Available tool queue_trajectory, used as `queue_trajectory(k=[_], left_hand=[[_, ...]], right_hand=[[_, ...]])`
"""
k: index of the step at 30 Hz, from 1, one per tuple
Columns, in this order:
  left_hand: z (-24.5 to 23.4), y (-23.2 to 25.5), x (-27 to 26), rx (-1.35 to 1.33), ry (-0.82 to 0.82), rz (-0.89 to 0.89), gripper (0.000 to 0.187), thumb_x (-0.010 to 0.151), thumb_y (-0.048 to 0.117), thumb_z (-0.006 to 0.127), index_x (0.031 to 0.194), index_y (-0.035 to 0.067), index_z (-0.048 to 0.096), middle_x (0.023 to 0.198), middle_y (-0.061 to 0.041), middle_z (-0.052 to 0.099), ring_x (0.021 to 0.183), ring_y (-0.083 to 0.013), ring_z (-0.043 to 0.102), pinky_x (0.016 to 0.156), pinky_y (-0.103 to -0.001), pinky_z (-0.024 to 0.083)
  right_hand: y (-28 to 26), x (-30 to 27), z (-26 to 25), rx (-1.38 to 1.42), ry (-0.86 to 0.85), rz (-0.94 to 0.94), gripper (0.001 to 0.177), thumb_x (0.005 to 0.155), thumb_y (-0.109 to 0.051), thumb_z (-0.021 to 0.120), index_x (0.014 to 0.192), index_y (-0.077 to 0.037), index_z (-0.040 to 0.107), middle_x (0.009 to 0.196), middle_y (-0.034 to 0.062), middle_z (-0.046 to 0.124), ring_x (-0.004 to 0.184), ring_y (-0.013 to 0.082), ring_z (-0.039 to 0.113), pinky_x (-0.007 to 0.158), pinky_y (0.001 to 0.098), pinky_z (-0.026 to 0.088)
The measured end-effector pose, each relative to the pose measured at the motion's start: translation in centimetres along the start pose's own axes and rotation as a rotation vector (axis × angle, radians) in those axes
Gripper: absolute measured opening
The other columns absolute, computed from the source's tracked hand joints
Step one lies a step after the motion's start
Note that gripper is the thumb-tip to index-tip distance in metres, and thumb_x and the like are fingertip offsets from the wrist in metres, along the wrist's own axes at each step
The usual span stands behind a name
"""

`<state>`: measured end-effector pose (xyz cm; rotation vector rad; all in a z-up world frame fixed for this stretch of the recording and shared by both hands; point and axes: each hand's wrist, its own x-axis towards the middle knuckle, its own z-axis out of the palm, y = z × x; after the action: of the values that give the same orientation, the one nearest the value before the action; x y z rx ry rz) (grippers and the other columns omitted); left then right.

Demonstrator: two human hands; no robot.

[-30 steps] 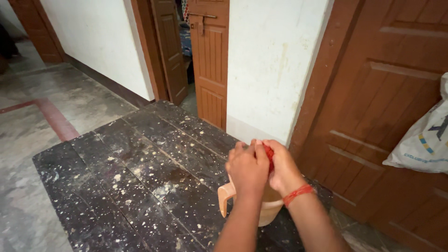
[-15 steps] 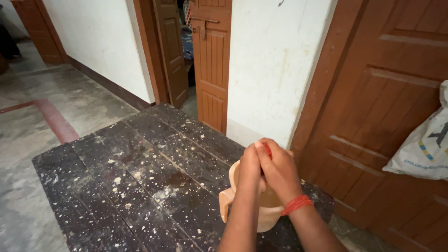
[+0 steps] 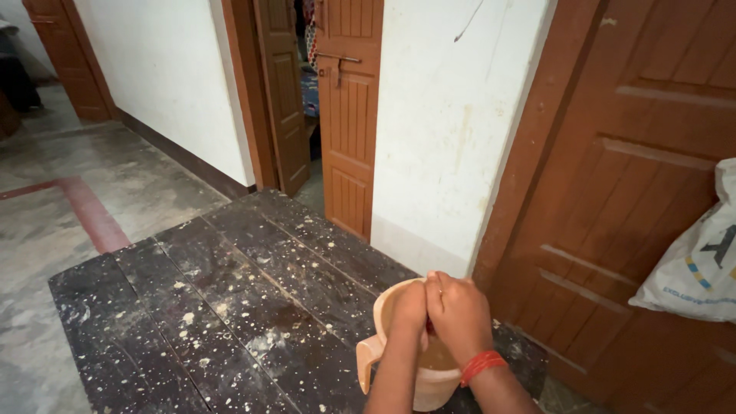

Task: The person wipes a dark wooden table with a red cloth. They repeatedly wring the cloth in a plastic pitcher of water and continue wiping the table surface, focusing on removing white specks and debris.

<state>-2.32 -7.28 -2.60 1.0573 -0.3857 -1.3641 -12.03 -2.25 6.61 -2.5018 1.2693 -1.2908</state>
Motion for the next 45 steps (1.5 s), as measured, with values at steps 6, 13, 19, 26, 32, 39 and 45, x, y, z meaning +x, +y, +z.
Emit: queue_trajectory(k=[6, 13, 19, 26, 32, 39, 45], left_hand=[[1.5, 1.7, -3.0, -0.199, -0.003, 0.068, 0.046, 0.097, 0.052, 0.046, 0.100, 0.010, 0.066, 0.083, -0.011, 0.066, 0.066, -0.0224, 0.063, 0.051, -0.038, 0.050], [3.2, 3.3, -5.0, -0.223, -0.036, 0.078, 0.052, 0.098, 0.057, 0.047, 0.107, 0.011, 0.069, 0.095, -0.010, 0.072, 0.079, -0.0199, 0.069, 0.061, -0.035, 0.056], [2.1, 1.7, -4.3, -0.190, -0.009, -0.005, 0.046, 0.099, 0.051, 0.048, 0.100, 0.009, 0.067, 0.085, -0.010, 0.068, 0.068, -0.0206, 0.064, 0.054, -0.034, 0.053], [-0.2, -0.4, -2.2, 0.145, -0.001, -0.003, 0.052, 0.098, 0.052, 0.047, 0.088, 0.005, 0.066, 0.071, -0.013, 0.063, 0.054, -0.0226, 0.058, 0.047, -0.036, 0.046], [-0.1, 4.1, -5.6, 0.371, 0.046, 0.141, 0.059, 0.097, 0.053, 0.046, 0.078, 0.001, 0.065, 0.060, -0.015, 0.058, 0.042, -0.0242, 0.052, 0.040, -0.037, 0.041], [-3.8, 11.7, -11.4, 0.356, 0.034, 0.138, 0.036, 0.091, 0.043, 0.068, 0.089, 0.007, 0.073, 0.073, -0.007, 0.066, 0.060, -0.0184, 0.058, 0.049, -0.032, 0.044], [-9.9, 13.2, -13.4, 0.263, 0.030, 0.159, 0.035, 0.093, 0.043, 0.059, 0.098, 0.010, 0.071, 0.079, -0.007, 0.068, 0.064, -0.0176, 0.062, 0.051, -0.033, 0.052]], right_hand=[[0.4, 1.4, -0.2, 0.534, -0.210, 0.301, 0.043, 0.101, -0.038, 0.047, 0.092, -0.002, 0.070, 0.081, 0.0225, 0.069, 0.075, 0.0408, 0.065, 0.068, 0.0472, 0.053], [-0.6, 1.5, -0.4, 0.367, -0.069, 0.281, 0.044, 0.099, -0.039, 0.049, 0.089, -0.003, 0.072, 0.076, 0.0215, 0.072, 0.070, 0.0377, 0.069, 0.066, 0.0448, 0.053], [0.7, 1.0, 0.6, 0.155, -0.029, 0.137, 0.042, 0.098, -0.034, 0.048, 0.086, -0.004, 0.074, 0.079, 0.0237, 0.070, 0.076, 0.0436, 0.068, 0.073, 0.0505, 0.053], [0.3, -0.3, 0.7, 0.095, -0.102, 0.179, 0.045, 0.102, -0.034, 0.043, 0.085, -0.003, 0.072, 0.074, 0.0224, 0.069, 0.072, 0.0414, 0.068, 0.074, 0.0493, 0.053], [1.0, -0.1, -0.1, 0.525, -0.380, 0.405, 0.049, 0.108, -0.041, 0.039, 0.102, -0.002, 0.069, 0.075, 0.0155, 0.070, 0.066, 0.0237, 0.067, 0.070, 0.0387, 0.055], [-0.4, 1.2, -0.5, 0.933, -0.515, 0.257, 0.027, 0.095, -0.017, 0.063, 0.114, 0.002, 0.063, 0.095, 0.0048, 0.070, 0.079, 0.0119, 0.063, 0.066, 0.0279, 0.055], [-7.1, 0.8, 1.0, 0.905, -0.577, 0.229, 0.022, 0.093, -0.015, 0.066, 0.110, -0.001, 0.063, 0.098, 0.0023, 0.067, 0.084, 0.0093, 0.063, 0.067, 0.0275, 0.055]])
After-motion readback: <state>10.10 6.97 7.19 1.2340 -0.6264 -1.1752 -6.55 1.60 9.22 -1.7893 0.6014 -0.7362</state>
